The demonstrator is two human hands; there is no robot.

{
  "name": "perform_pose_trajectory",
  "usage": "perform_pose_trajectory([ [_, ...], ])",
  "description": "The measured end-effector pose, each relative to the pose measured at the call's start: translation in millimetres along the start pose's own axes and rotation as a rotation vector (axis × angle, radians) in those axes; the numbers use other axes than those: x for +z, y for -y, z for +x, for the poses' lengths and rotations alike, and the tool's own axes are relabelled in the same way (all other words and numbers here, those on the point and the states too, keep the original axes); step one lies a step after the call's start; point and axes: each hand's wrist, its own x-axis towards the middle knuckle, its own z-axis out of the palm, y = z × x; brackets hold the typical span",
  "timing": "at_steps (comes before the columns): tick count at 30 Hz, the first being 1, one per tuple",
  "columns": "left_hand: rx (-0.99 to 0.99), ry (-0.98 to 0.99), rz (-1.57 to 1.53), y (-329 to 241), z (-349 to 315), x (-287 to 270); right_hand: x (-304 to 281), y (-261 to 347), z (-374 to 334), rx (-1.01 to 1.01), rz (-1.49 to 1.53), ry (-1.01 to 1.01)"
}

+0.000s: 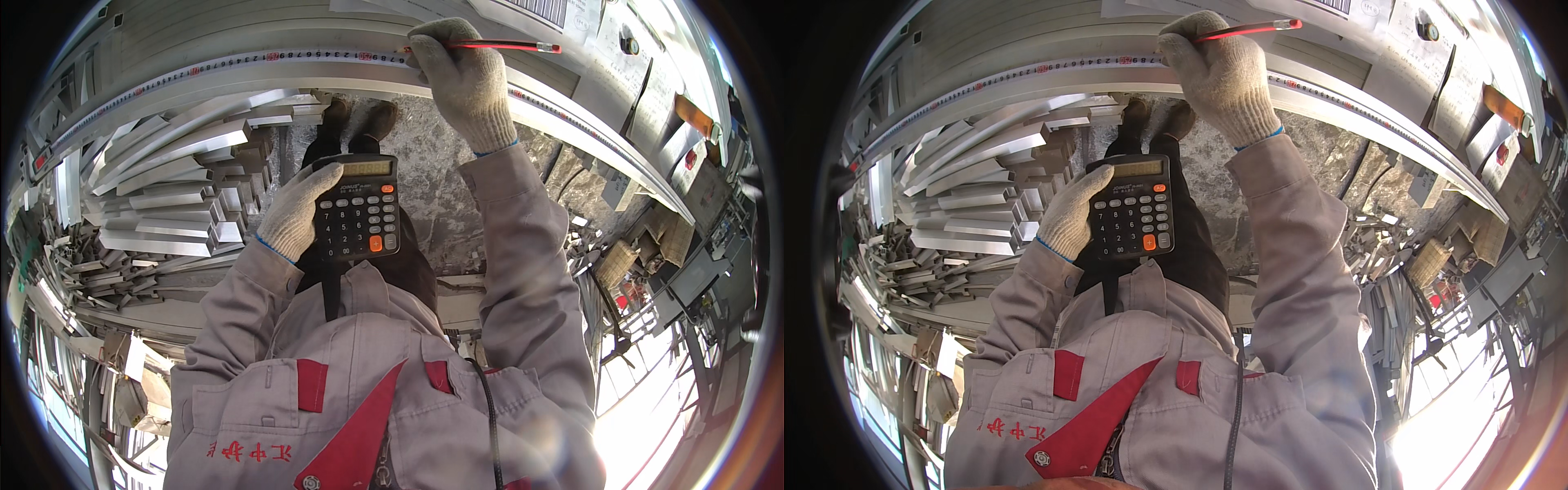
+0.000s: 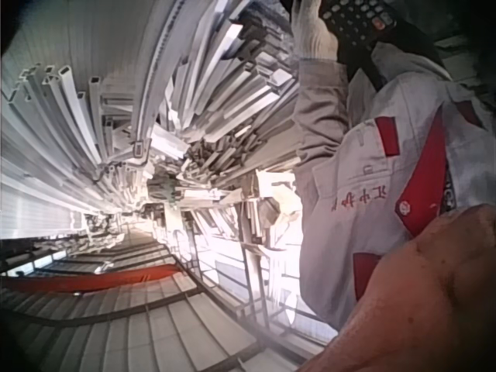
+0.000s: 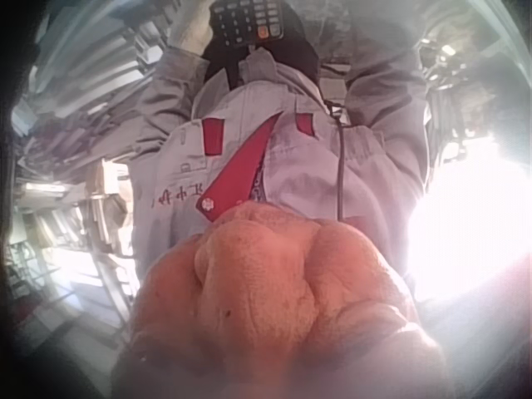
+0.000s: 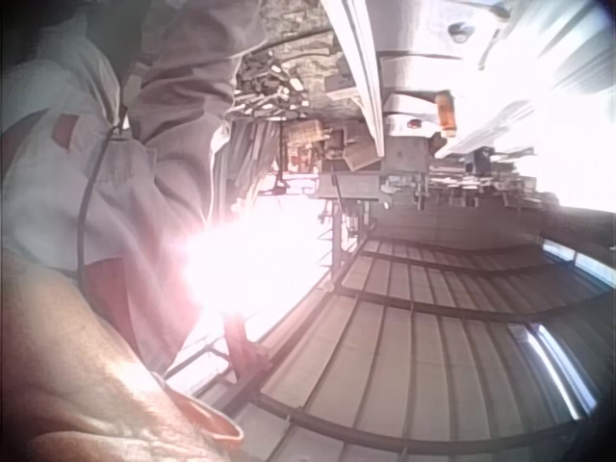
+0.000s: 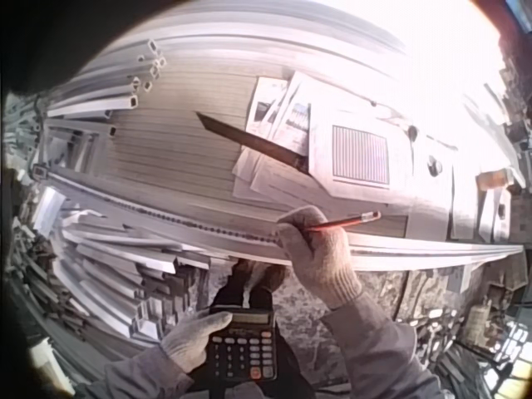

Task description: The person uses a calculator and a pencil to perform calculations while referencing a measuring tape attached to a metal profile. They repeatedly enter numbers on the calculator and mark or note values on the tape.

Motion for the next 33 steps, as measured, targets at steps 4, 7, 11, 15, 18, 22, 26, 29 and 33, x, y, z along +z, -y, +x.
perform_pose_trajectory([
  [4, -0.007, 0.044, -0.02, -0.6, 0.3, -2.9, 0.1, -1.2, 0.6, -0.026, -0.016, 0.001],
  [7, -0.001, 0.022, -0.031, 0.3, 0.2, -3.5, 1.1, -2.1, -0.1, -0.032, -0.002, -0.006],
  [11, 0.005, 0.006, -0.027, -1.0, -1.0, -3.9, 2.7, -3.4, -1.5, -0.03, 0.016, -0.007],
  [15, 0.009, 0.025, -0.048, -2.6, -2.4, -5.6, 2.5, -3.4, -1.8, -0.012, 0.018, 0.001],
  [18, 0.015, 0.005, -0.047, -2.6, -2.2, -8.2, 4.9, -1.7, -2.0, 0.031, 0.075, -0.017],
  [22, 0.056, -0.034, -0.017, -2.2, -1.8, -12.4, 5.6, 2.1, -3.9, 0.02, 0.06, -0.105],
  [26, 0.065, -0.029, -0.03, -2.8, -3.1, -17.6, 2.3, 4.9, -0.6, 0.12, 0.278, -0.191],
  [29, 0.068, -0.023, -0.035, -4.1, -5.0, -21.1, -2.8, 7.7, 1.3, 0.193, 0.331, -0.215],
  [33, 0.061, 0.02, -0.063, -6.5, -9.7, -21.0, -7.3, 11.4, 2.5, 0.235, 0.402, -0.235],
])
